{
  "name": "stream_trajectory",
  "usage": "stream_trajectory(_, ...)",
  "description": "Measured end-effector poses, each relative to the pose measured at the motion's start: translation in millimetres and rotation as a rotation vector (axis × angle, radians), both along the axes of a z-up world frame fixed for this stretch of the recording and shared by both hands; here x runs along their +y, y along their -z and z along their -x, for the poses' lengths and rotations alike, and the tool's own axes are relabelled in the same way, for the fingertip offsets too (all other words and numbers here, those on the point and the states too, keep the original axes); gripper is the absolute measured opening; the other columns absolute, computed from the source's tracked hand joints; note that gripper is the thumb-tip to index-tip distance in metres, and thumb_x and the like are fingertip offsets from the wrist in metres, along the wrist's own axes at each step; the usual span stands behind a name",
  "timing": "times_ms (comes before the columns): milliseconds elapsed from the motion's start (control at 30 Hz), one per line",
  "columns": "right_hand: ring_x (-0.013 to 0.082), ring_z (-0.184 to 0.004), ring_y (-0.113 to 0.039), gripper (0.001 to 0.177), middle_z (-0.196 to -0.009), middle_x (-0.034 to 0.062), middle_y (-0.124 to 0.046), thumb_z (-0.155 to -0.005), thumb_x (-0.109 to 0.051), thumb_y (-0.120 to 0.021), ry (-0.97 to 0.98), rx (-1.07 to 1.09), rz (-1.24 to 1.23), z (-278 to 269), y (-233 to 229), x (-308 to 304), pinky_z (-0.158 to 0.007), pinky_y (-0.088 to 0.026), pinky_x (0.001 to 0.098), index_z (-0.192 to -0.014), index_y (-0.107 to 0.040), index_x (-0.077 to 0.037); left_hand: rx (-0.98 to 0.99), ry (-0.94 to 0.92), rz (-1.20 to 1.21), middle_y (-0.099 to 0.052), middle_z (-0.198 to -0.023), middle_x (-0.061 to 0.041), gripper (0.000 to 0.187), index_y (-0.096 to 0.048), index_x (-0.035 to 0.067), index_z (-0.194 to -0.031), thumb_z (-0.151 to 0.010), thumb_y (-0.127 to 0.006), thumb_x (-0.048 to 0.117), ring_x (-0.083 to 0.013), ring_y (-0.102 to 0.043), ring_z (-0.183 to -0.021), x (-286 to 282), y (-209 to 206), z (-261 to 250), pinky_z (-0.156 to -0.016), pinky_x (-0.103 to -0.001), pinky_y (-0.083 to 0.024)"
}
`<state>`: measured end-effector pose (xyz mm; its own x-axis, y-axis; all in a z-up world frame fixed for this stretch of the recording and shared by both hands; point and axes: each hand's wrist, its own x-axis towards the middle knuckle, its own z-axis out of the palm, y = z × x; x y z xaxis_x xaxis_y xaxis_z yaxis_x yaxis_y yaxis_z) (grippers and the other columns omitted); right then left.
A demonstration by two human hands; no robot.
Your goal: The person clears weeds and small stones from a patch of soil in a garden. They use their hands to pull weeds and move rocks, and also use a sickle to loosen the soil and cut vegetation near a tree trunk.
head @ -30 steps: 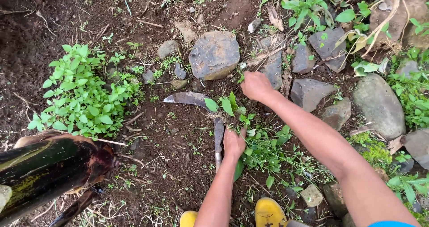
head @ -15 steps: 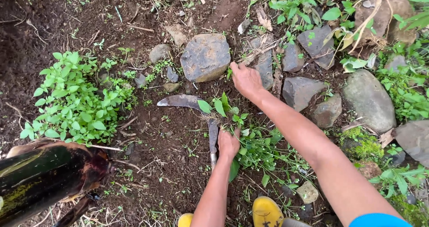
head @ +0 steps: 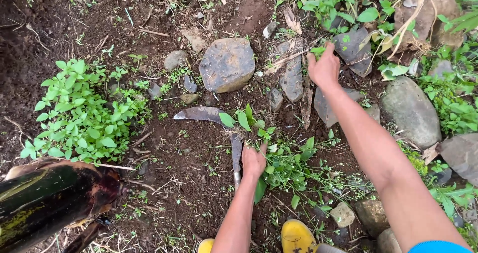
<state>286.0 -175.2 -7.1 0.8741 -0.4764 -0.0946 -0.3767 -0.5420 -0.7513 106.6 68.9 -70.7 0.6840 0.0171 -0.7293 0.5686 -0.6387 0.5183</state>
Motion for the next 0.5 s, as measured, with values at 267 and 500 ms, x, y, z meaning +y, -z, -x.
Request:
stream_trajectory(267, 0.0473, -0.115, -0.064, 0.036, -0.124, 0.0325, -0.061, -0.107, -0.019, -0.054, -0.172, 0.348, 0.215, -15, 9, -6, -0.097, -0.05, 0.0626, -0.136, -0.053, 0.003, -0.016, -0.014, 0.01, -0.067, -0.113, -0.034, 0.068, -0.07, -0.015, -0.096, -0.093, -0.061, 0.052, -0.0469, -0.062, -0.117, 0, -7, 1, -0.103, -0.054, -0.05)
stream_trajectory(500, 0.0497, -0.134, -0.047, 0.051, -0.138, 0.0405, -0.05, -0.108, -0.029, -0.05, -0.301, 0.505, 0.275, -20, 18, -32, -0.107, -0.04, 0.0642, -0.141, -0.051, 0.01, -0.023, -0.047, 0.014, -0.067, -0.112, -0.031, 0.068, -0.071, -0.012, -0.097, -0.09, -0.063, 0.055, -0.0444, -0.063, -0.117, 3, 10, 2, -0.102, -0.053, -0.051)
